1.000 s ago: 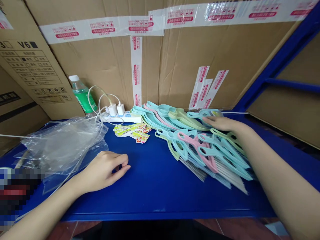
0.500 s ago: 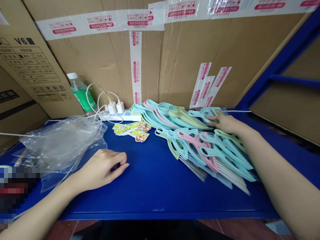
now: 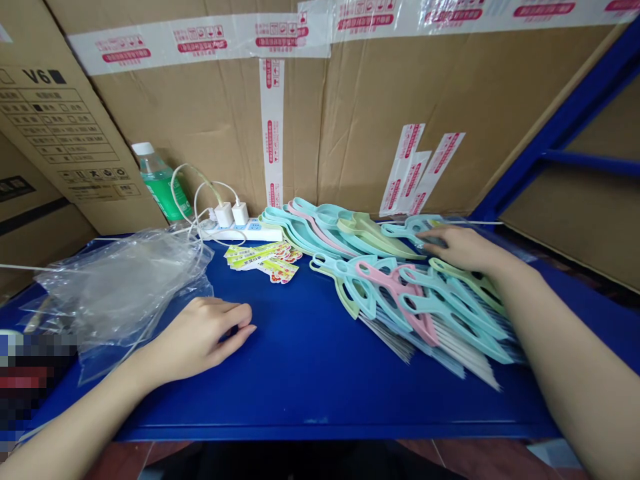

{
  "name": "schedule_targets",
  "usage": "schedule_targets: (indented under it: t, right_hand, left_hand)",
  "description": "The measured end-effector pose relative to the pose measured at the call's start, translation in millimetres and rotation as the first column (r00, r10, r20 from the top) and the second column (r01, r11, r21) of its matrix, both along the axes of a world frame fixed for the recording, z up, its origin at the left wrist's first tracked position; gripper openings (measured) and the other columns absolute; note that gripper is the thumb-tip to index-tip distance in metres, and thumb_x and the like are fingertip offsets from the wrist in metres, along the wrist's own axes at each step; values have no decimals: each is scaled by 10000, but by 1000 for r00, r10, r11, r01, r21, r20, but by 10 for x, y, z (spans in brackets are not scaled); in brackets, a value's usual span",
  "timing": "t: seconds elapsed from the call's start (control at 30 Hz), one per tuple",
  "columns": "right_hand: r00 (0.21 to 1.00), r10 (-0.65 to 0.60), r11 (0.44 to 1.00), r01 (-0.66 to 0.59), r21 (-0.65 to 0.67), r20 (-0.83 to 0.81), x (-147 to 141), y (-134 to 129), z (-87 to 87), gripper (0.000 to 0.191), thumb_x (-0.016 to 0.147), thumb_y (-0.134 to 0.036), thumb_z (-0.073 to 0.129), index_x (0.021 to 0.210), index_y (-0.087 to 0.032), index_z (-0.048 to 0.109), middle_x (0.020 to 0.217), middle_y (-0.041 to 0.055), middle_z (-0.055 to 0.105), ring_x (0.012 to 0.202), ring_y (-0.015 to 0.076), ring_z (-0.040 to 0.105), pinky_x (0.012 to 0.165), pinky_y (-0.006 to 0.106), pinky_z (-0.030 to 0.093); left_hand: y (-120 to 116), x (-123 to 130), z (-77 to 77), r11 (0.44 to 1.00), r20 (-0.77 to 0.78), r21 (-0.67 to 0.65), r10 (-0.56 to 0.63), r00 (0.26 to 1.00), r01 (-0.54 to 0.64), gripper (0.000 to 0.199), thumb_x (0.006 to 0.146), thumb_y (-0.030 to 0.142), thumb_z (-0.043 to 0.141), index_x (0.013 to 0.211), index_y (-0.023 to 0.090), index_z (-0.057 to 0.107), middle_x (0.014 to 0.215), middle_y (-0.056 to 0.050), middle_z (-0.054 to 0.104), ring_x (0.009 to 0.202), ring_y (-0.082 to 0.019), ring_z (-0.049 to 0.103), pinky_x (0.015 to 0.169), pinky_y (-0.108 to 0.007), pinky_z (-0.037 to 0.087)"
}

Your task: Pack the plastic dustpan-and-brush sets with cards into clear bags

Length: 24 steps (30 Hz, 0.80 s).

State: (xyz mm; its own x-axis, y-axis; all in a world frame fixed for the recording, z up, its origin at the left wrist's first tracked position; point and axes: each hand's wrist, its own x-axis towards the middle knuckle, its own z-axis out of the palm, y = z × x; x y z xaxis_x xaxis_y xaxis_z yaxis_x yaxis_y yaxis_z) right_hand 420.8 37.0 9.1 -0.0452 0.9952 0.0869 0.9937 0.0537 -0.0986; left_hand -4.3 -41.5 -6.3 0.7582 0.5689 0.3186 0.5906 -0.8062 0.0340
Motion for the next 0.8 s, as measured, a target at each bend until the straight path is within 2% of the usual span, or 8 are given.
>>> schedule_targets:
  t: [0.07,0.13,0.23,0.37,0.47,0.6,0.7,0.8]
  right_hand:
    - [1000,18,1000,-18,-8,-18,-112,-45,66,410,893,-199,412,1152,-39,686,1286,234,636,1207,367,581,1049,454,415]
    - [997,54,998,-55,-16,-53,-222,-97,128,432,916,-236,376,1162,-50,677,1289,207,643,1209,347,577,1051,438,409]
    - [985,114,991,-123,-61,-126,-342,-168,184,441,928,-355,377,1134,-122,690,1204,139,702,1087,295,646,940,377,493]
    - [957,156,968,-197,-154,-246,-402,-196,180,459,855,-478,460,1077,-153,695,1094,124,737,908,280,690,837,395,532]
    - [960,142,973,-180,-142,-243,-396,-187,180,429,831,-458,479,1079,-176,684,1076,112,738,901,274,689,836,405,529]
    - [985,122,988,-132,-80,-119,-301,-237,266,333,847,-382,453,976,-188,689,1077,127,729,970,293,666,879,420,494]
    - [993,77,991,-85,-99,-90,-157,-333,353,272,825,-350,441,769,-203,663,895,125,744,834,290,676,796,420,512]
    - [992,39,983,-59,-172,-117,-22,-436,408,293,793,-453,465,729,-237,653,829,88,742,778,274,666,723,402,521]
  left_hand:
    - [0,-2,-2,1000,-11,14,2,1000,-2,317,989,255,370,710,209,514,540,44,541,470,-115,527,494,-242,355]
    - [1,-3,-3,1000,-19,21,2,1000,-1,326,994,258,361,708,209,509,538,44,538,468,-115,524,494,-242,354]
    - [5,-5,0,1000,-28,20,-2,1000,2,333,999,260,353,711,207,511,547,43,546,472,-113,534,498,-240,361]
    - [14,-8,1,999,-38,37,-7,999,9,341,1003,262,341,715,206,514,553,42,553,474,-113,543,493,-239,362]
    - [17,-5,-5,998,-44,59,-7,999,9,345,1003,265,340,709,207,513,548,41,551,474,-117,540,496,-244,364]
    - [17,16,-23,996,-49,90,-1,999,5,337,994,254,348,711,209,525,566,36,567,488,-122,539,506,-253,376]
    - [18,47,-39,993,-37,115,-6,999,11,328,984,249,369,694,210,518,561,36,555,486,-121,525,502,-256,376]
    - [23,89,-45,987,-25,156,-26,999,30,331,987,243,368,689,209,508,549,38,543,480,-118,520,496,-249,377]
